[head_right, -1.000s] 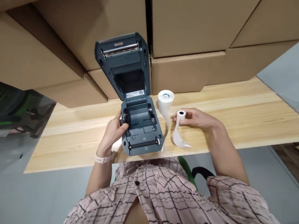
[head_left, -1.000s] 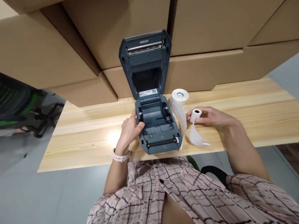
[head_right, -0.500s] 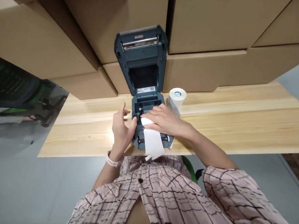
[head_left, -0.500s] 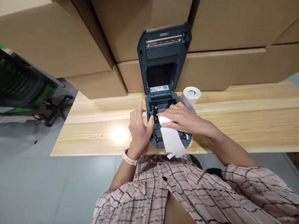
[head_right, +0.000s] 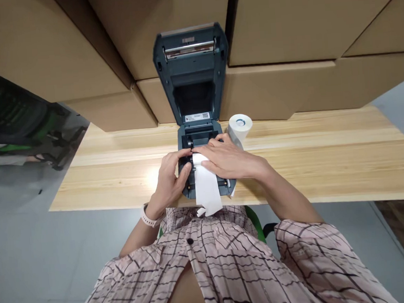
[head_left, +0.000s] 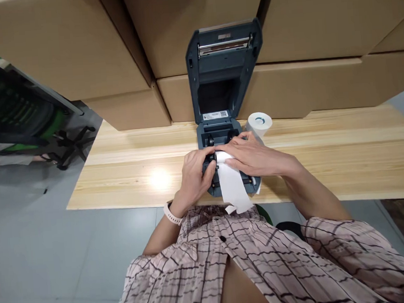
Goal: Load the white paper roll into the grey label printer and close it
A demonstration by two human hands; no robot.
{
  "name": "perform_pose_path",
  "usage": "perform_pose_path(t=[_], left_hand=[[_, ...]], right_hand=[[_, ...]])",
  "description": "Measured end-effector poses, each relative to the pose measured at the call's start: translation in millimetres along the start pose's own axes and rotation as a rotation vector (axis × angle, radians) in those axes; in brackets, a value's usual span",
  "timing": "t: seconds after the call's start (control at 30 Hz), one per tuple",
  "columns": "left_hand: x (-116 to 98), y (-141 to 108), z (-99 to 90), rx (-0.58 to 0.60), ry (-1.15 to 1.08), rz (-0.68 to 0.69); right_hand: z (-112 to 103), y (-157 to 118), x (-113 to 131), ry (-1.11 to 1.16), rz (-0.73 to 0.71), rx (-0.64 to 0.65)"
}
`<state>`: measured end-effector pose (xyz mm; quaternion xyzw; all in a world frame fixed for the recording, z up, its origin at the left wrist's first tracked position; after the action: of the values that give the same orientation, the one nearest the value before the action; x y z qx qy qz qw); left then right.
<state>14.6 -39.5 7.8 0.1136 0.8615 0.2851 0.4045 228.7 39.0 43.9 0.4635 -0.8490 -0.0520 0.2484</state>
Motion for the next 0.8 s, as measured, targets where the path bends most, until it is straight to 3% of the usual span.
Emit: perform_pose_path(t=[0.17,0.3,0.5,0.8], left_hand=[[1.7,15.5,4.0,0.057,-0.016,0.086],[10.4,23.0,9.9,0.109,0.035,0.083],[12.2,24.9,10.5,0.106,0.030,0.123],[6.4,23.4,11.5,0.088,0.134,0.195]], right_hand=[[-4.0,1.7,-8.4,-0.035,-0.006,0.036],[-8.3,0.7,-20.4,0.111,0.007,0.075],[0.5,-6.4,-34.8,0.150,0.129,-0.179],[14.0,-10.2,-45.6,0.195,0.122,-0.312]])
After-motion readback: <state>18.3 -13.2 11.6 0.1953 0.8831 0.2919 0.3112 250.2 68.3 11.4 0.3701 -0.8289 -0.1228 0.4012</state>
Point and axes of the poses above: each hand's wrist, its own y-axis towards the middle knuckle, its own z-axis out of the palm, x = y × z, the point moved 1 cm from there along y, towards the middle knuckle, and after that the axes turned 15 degrees about -x, right-handed, at the moved point
